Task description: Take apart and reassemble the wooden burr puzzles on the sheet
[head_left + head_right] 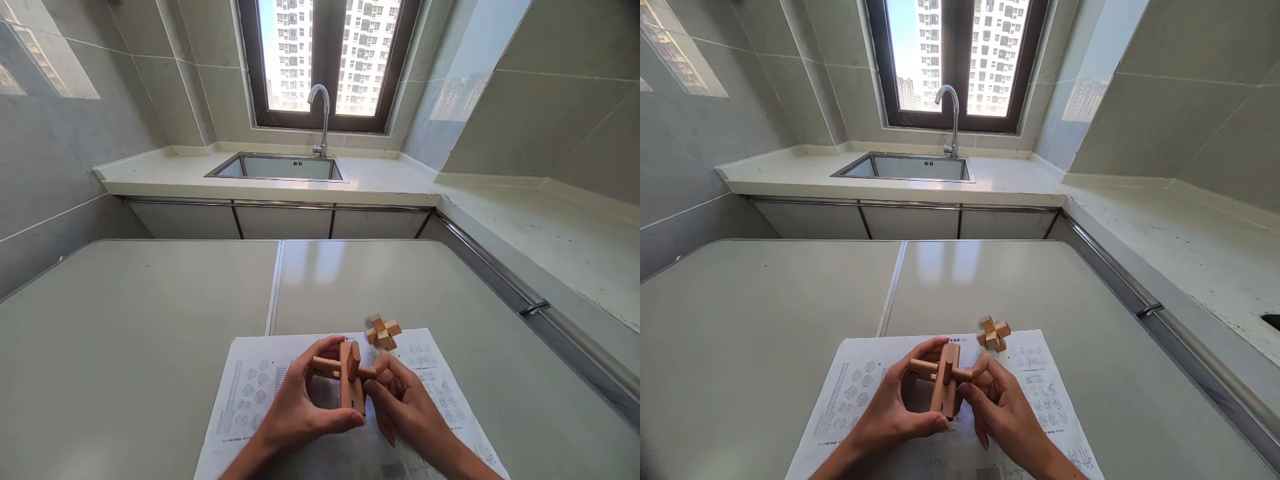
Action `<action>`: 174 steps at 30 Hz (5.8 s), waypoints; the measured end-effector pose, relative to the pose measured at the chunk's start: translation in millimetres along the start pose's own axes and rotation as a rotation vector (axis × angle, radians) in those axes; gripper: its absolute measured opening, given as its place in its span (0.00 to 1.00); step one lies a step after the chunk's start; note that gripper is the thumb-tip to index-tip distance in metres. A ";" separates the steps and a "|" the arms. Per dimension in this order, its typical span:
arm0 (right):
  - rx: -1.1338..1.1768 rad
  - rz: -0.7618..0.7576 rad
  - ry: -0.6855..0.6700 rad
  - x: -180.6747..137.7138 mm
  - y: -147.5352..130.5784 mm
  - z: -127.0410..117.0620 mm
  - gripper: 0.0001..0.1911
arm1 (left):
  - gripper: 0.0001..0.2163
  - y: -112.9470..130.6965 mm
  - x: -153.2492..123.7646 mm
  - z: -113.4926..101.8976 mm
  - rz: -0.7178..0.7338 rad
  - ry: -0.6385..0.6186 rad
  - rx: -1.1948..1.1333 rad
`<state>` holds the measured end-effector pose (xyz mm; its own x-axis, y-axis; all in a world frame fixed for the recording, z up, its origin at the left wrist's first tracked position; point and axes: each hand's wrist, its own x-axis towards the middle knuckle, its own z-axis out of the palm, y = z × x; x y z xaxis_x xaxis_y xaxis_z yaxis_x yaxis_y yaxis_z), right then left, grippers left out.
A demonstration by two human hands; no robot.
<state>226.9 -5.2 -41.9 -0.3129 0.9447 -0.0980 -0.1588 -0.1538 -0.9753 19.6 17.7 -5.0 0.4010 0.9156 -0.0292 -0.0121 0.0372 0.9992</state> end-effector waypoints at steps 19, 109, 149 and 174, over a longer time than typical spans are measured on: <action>-0.215 0.007 -0.049 -3.7 -2.6 7.6 0.23 | 0.44 -15.4 3.3 -9.4 0.055 0.032 -0.176; 0.259 0.088 -0.338 1.5 1.5 -7.7 0.32 | 0.21 -7.4 -21.4 -20.7 -0.160 -0.150 -0.098; 0.265 0.114 -0.178 1.4 18.4 -13.6 0.29 | 0.21 -1.5 -20.0 -15.5 -0.180 -0.100 -0.131; 0.239 0.083 -0.251 1.0 7.6 -11.7 0.26 | 0.21 -2.6 -19.7 -16.6 -0.201 -0.073 -0.140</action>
<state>236.4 -2.0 -51.7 -0.5498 0.8300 -0.0937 -0.3285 -0.3180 -0.8894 -3.5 6.2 -7.5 0.4732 0.8532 -0.2195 -0.0504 0.2749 0.9602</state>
